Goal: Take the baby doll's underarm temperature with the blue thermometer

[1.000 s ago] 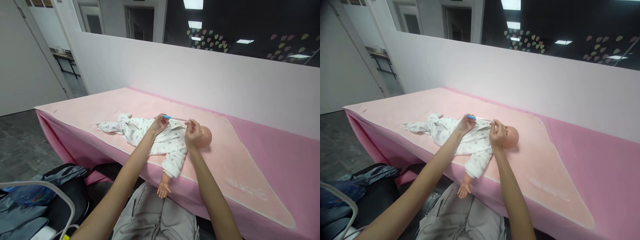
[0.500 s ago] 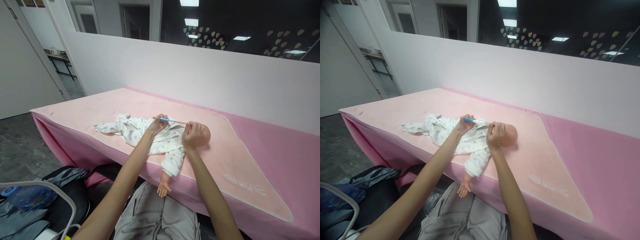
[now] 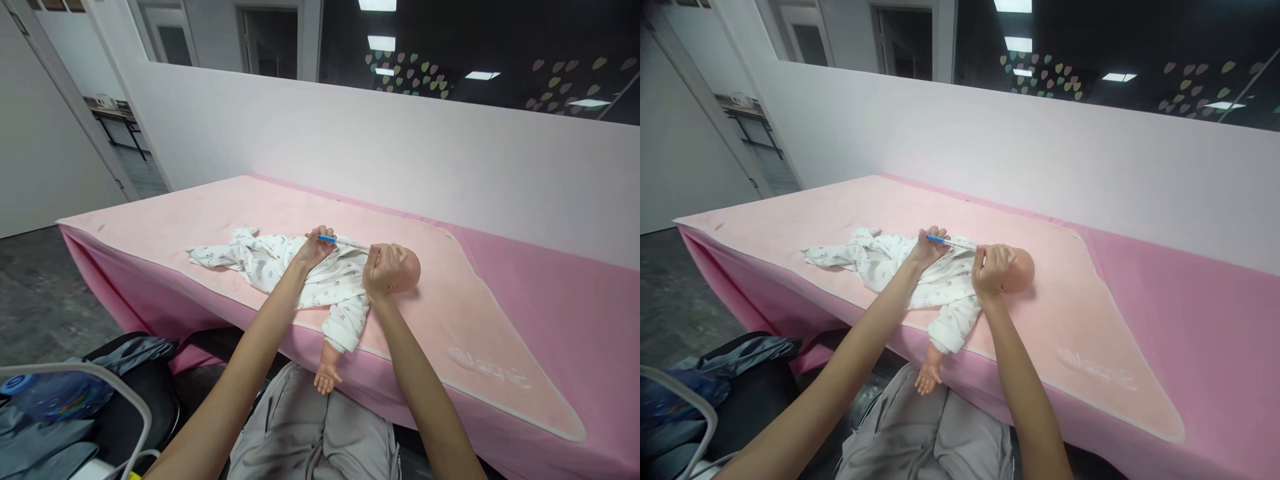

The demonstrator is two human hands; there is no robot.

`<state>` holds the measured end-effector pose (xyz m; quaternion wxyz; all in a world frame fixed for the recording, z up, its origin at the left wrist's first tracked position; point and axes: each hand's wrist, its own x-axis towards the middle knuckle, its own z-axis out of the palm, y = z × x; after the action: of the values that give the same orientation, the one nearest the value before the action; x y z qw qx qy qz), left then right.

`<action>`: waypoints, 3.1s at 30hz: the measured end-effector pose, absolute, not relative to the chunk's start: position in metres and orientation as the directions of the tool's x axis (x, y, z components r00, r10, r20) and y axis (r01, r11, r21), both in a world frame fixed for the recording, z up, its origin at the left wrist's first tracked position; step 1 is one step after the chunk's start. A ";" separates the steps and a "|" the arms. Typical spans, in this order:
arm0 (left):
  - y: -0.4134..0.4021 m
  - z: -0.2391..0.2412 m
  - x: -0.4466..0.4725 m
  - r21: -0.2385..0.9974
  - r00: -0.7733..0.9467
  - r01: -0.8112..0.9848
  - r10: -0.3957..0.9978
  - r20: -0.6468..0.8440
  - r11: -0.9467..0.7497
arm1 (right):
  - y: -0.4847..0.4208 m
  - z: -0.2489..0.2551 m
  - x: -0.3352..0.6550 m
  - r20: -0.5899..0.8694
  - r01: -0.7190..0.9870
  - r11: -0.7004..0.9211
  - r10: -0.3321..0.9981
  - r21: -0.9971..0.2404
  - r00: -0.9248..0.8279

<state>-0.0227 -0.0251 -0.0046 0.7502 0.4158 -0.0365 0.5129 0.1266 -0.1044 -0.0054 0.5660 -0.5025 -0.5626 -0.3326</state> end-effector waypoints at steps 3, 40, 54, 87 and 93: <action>-0.026 -0.004 -0.023 0.598 0.467 -0.792 0.754 0.463 0.124 | -0.105 -0.004 0.126 0.973 0.944 0.268 0.176 -0.195 0.151; -0.020 -0.015 -0.003 0.884 0.449 -0.085 0.774 0.446 -0.460 | -0.223 -0.033 0.130 0.745 0.736 0.287 -0.100 -0.613 0.660; -0.024 0.005 -0.034 0.903 0.603 0.043 0.731 0.318 -0.428 | -0.231 -0.070 0.145 0.635 0.927 -0.022 0.722 -0.375 0.274; -0.036 -0.002 -0.024 0.923 0.322 -0.105 0.865 0.384 -0.371 | -0.102 -0.036 0.108 0.922 0.844 0.491 0.387 -0.217 0.012; -0.037 -0.002 -0.024 0.914 0.487 -0.035 0.792 0.368 -0.404 | -0.102 -0.037 0.111 0.930 0.798 0.555 0.366 -0.235 0.019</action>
<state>-0.0239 -0.0365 -0.0023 0.4782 0.7175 0.2638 0.4324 0.1107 -0.1021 -0.0371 0.5684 -0.4318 -0.6741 -0.1901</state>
